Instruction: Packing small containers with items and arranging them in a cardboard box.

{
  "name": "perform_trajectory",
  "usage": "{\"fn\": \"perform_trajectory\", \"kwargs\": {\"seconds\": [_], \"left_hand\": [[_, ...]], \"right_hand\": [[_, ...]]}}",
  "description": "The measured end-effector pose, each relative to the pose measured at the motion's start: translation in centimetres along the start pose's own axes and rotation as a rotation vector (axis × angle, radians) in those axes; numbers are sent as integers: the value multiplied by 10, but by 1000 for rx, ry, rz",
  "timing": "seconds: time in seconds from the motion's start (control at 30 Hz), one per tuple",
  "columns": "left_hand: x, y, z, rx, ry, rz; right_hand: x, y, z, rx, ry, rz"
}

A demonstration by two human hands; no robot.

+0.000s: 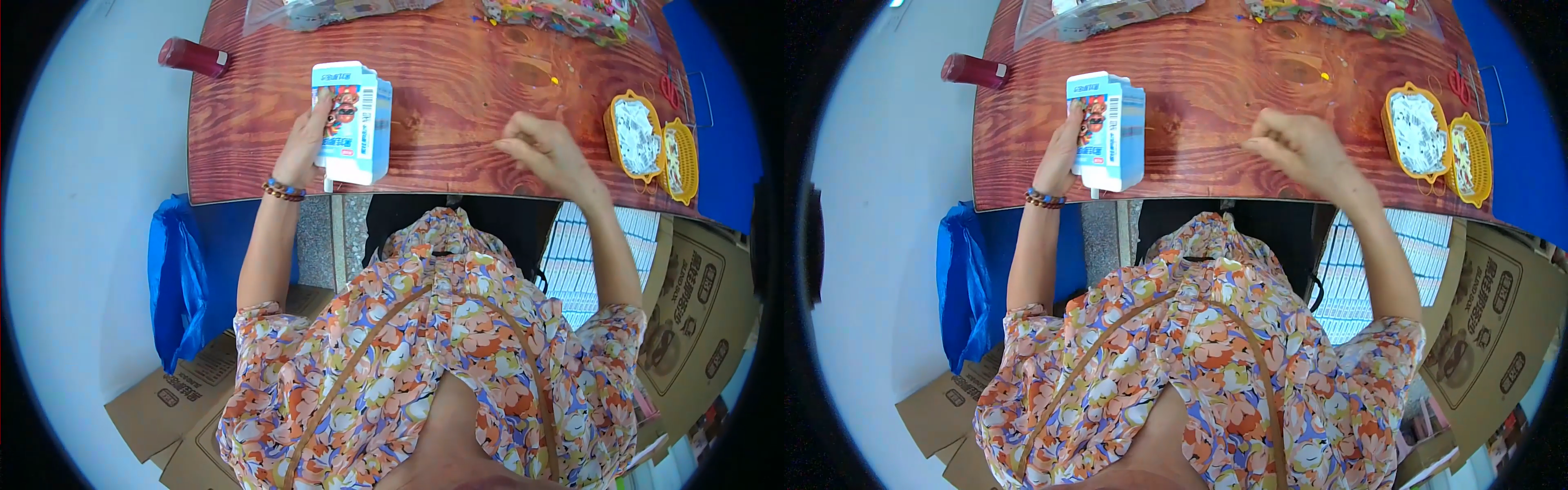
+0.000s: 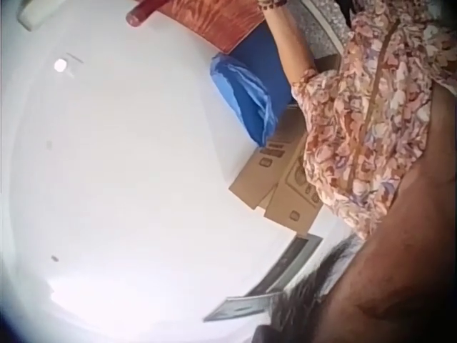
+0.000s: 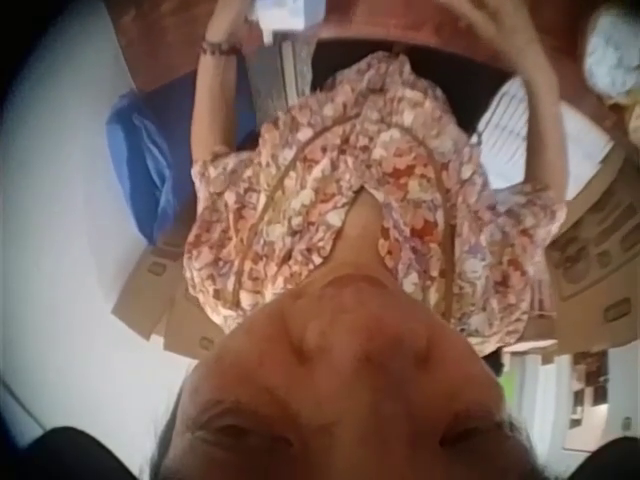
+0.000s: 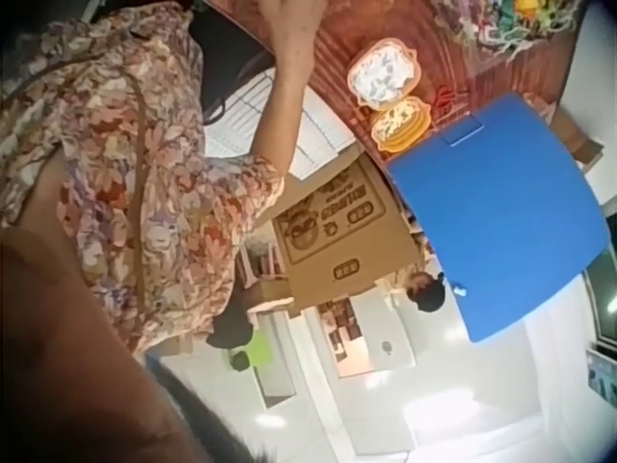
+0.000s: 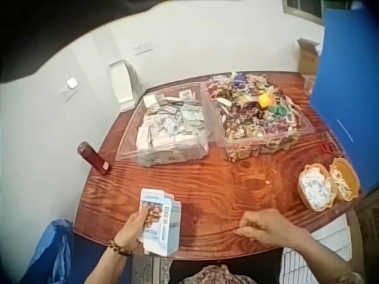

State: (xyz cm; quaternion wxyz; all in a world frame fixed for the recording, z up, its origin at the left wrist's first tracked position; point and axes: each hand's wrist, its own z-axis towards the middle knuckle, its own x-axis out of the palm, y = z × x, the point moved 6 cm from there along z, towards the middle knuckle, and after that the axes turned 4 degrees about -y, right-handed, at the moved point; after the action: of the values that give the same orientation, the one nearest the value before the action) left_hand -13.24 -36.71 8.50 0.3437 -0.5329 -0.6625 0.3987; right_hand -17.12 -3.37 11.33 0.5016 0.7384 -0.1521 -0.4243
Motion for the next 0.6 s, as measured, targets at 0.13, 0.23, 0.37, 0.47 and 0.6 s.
{"fn": "perform_trajectory", "kwargs": {"seconds": [0.13, 0.23, 0.37, 0.47, 0.6], "left_hand": [[30, -8, -4, 65, -6, -172], [50, -16, -7, 144, -57, -293], [54, -13, -2, 95, -27, -585], [62, -19, -7, 29, 4, -635], [63, -22, -20, -11, 14, -670]], "right_hand": [[50, 34, 23, -74, -58, 229], [72, 47, 31, -99, -240, 360], [90, 37, 23, 11, -438, 593], [109, 26, 28, 95, -268, 709], [120, 32, 59, 59, -151, 703]]}}
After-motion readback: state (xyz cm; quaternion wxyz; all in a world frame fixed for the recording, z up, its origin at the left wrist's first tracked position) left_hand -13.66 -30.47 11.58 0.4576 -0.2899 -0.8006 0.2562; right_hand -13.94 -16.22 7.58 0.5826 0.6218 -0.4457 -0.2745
